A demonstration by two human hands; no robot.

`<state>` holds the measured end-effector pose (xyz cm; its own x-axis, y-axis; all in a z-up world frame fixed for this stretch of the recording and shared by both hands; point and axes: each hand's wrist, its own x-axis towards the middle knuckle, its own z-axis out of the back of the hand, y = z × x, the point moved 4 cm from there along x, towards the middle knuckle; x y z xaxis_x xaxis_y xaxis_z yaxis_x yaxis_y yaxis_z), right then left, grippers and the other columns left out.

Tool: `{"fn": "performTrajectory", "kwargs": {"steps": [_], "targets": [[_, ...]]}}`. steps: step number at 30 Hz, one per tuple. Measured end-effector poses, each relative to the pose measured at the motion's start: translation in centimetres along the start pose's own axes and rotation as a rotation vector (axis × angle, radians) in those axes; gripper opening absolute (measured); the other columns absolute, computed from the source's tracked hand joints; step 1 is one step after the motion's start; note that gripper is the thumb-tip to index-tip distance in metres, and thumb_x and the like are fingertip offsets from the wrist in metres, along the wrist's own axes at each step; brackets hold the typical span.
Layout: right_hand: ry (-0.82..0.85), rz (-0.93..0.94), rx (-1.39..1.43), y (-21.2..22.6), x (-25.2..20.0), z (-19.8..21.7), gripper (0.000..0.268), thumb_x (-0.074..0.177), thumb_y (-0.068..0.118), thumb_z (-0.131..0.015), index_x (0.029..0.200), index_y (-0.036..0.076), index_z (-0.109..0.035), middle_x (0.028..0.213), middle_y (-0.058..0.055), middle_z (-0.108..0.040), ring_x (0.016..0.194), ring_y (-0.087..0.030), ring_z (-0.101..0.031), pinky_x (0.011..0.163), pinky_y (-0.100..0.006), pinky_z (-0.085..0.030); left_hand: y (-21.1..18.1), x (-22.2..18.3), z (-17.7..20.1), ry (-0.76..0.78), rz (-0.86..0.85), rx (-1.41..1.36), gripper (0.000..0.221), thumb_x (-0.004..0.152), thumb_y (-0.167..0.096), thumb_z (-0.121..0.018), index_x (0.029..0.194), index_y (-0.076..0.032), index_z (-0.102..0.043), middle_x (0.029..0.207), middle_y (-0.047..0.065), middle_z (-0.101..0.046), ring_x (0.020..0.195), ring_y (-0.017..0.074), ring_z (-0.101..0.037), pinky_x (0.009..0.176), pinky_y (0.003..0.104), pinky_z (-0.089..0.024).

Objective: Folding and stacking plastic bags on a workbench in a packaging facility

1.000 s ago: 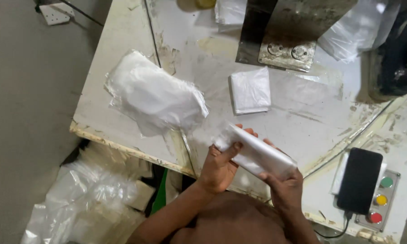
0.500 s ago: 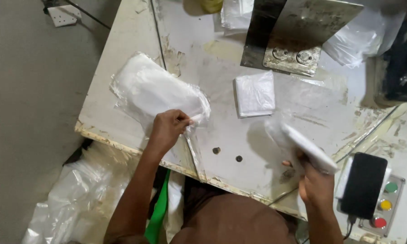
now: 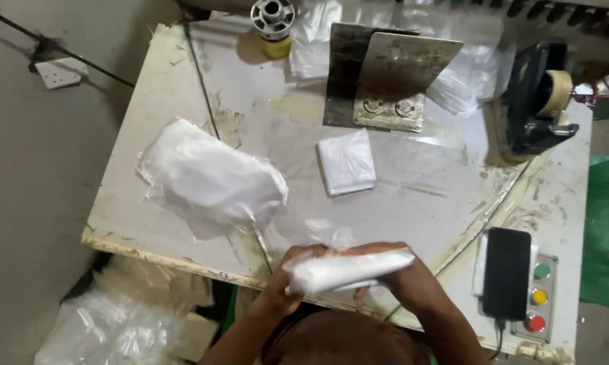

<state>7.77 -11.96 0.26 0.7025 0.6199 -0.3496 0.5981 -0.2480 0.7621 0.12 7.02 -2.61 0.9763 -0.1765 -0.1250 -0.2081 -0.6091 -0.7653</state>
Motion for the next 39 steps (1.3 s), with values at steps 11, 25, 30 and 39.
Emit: {"fn": "performTrajectory", "kwargs": {"steps": [11, 25, 30, 39], "targets": [[-0.294, 0.818, -0.650, 4.0, -5.0, -5.0, 0.027, 0.089, 0.005, -0.074, 0.116, 0.008, -0.076, 0.123, -0.021, -0.073, 0.108, -0.028, -0.076, 0.083, -0.029, -0.062, -4.8, 2.8, -6.7, -0.202, -0.319, -0.010, 0.046, 0.094, -0.003, -0.068, 0.139, -0.001, -0.059, 0.099, 0.004, -0.068, 0.076, 0.0105, -0.051, 0.062, 0.025, -0.043], [-0.601, 0.102, 0.583, -1.5, -2.8, 0.1, 0.031, 0.100, 0.007, -0.057, 0.127, -0.008, -0.062, 0.112, -0.022, -0.067, 0.099, -0.026, -0.064, 0.091, -0.035, -0.056, -1.2, 3.2, -9.2, 0.036, -1.079, 1.333, 0.015, 0.100, -0.005, -0.059, 0.114, -0.003, -0.066, 0.091, 0.011, -0.065, 0.073, 0.0238, -0.054, 0.067, 0.038, -0.044], [-0.425, -0.199, 0.152, -3.9, -4.7, 4.8, 0.018, 0.094, 0.010, -0.070, 0.109, 0.001, -0.066, 0.085, -0.011, -0.064, 0.073, -0.022, -0.062, 0.063, -0.033, -0.049, -1.1, 0.2, -12.1, 0.316, -1.041, 1.368, 0.026, 0.106, -0.004, -0.057, 0.131, 0.000, -0.060, 0.116, 0.020, -0.057, 0.097, 0.0303, -0.059, 0.080, 0.044, -0.059], [-0.305, -0.340, -0.565, -0.8, -1.4, 5.1, 0.032, 0.102, 0.040, -0.060, 0.086, 0.012, -0.061, 0.080, -0.001, -0.061, 0.069, -0.013, -0.055, 0.063, -0.028, -0.042, 4.5, 2.8, -4.4, 0.087, -0.324, 2.095, 0.076, 0.105, -0.049, -0.040, 0.163, -0.005, -0.019, 0.172, 0.014, -0.012, 0.161, 0.0288, -0.006, 0.131, 0.045, -0.005]]}}
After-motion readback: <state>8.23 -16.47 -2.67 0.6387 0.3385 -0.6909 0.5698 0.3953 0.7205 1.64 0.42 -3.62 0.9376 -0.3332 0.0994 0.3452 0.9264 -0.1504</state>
